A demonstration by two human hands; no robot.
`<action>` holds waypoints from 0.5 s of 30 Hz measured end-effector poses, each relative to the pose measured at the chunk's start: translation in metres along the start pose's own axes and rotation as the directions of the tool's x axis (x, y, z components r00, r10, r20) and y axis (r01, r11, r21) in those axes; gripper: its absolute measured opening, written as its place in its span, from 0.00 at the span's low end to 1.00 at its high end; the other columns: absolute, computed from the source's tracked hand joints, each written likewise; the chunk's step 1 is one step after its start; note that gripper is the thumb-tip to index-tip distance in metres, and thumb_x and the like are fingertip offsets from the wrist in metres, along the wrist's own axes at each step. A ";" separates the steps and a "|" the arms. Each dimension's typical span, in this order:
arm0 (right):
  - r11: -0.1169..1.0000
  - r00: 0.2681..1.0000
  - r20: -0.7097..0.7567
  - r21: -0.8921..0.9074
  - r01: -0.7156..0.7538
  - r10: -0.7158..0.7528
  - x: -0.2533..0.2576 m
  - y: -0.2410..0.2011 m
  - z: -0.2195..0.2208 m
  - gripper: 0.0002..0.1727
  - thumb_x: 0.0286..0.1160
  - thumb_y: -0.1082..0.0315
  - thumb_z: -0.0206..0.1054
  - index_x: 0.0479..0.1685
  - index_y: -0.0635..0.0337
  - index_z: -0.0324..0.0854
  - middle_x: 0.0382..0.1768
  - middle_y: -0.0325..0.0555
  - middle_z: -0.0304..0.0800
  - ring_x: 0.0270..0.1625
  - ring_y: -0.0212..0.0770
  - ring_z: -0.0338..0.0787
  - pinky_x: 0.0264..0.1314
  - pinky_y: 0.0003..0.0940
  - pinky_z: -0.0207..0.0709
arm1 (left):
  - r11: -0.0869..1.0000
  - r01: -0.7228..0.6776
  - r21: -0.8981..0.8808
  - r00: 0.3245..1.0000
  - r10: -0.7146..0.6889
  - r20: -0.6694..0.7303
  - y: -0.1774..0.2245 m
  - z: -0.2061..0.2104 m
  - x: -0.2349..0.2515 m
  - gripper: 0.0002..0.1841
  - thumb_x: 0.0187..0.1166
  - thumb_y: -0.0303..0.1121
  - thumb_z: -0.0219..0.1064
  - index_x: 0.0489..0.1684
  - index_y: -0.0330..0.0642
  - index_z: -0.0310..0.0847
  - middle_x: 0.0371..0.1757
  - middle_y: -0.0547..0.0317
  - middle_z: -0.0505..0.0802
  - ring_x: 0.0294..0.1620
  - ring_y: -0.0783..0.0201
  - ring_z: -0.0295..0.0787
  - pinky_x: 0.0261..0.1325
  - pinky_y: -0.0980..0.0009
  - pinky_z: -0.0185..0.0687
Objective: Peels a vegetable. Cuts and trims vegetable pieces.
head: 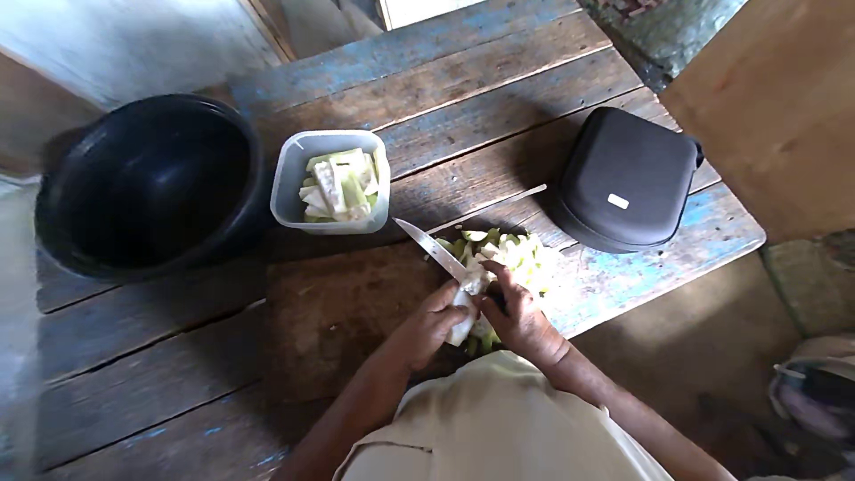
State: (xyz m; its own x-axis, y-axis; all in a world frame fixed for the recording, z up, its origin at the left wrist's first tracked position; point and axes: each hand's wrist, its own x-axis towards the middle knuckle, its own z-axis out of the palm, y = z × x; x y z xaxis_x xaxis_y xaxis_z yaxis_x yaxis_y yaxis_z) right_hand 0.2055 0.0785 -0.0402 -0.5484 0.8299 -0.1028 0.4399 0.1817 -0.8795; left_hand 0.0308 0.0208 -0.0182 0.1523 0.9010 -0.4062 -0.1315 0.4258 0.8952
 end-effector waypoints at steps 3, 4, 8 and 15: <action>1.000 0.997 0.082 0.008 -0.013 0.012 -0.002 0.002 -0.002 0.32 0.84 0.60 0.60 0.85 0.63 0.65 0.37 0.49 0.88 0.34 0.38 0.85 0.45 0.36 0.81 | 0.996 0.029 -0.086 0.995 -0.037 -0.091 0.003 -0.009 -0.001 0.12 0.86 0.25 0.51 0.60 0.34 0.76 0.40 0.62 0.90 0.35 0.72 0.87 0.42 0.75 0.87; 1.000 0.993 0.118 0.002 -0.017 0.016 -0.003 0.002 -0.003 0.33 0.85 0.59 0.59 0.88 0.61 0.63 0.39 0.50 0.88 0.35 0.39 0.84 0.46 0.37 0.81 | 0.997 0.028 -0.071 0.993 -0.036 -0.115 0.005 -0.014 -0.002 0.11 0.88 0.26 0.50 0.57 0.34 0.77 0.38 0.62 0.89 0.32 0.72 0.87 0.38 0.76 0.86; 0.999 0.991 0.133 -0.022 -0.023 0.026 -0.002 -0.004 -0.003 0.32 0.87 0.60 0.56 0.90 0.59 0.61 0.38 0.51 0.87 0.34 0.39 0.83 0.45 0.37 0.80 | 0.996 -0.001 0.089 0.997 0.008 -0.073 0.005 -0.021 -0.004 0.14 0.88 0.28 0.51 0.62 0.35 0.77 0.41 0.62 0.89 0.38 0.73 0.87 0.46 0.75 0.86; 1.000 0.998 0.047 -0.006 -0.029 0.029 0.001 0.001 0.004 0.29 0.86 0.58 0.58 0.81 0.64 0.70 0.34 0.48 0.87 0.33 0.40 0.84 0.44 0.39 0.81 | 0.995 0.023 0.096 0.997 -0.016 -0.076 0.001 -0.012 -0.006 0.17 0.89 0.29 0.51 0.71 0.34 0.73 0.47 0.59 0.88 0.41 0.73 0.87 0.48 0.75 0.87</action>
State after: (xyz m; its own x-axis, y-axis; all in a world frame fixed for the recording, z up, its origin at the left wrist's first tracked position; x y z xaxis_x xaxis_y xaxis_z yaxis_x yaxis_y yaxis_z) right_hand 0.2028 0.0772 -0.0427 -0.5682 0.8090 -0.1506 0.4599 0.1605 -0.8733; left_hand 0.0184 0.0171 -0.0166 0.0795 0.8978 -0.4331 -0.0333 0.4366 0.8990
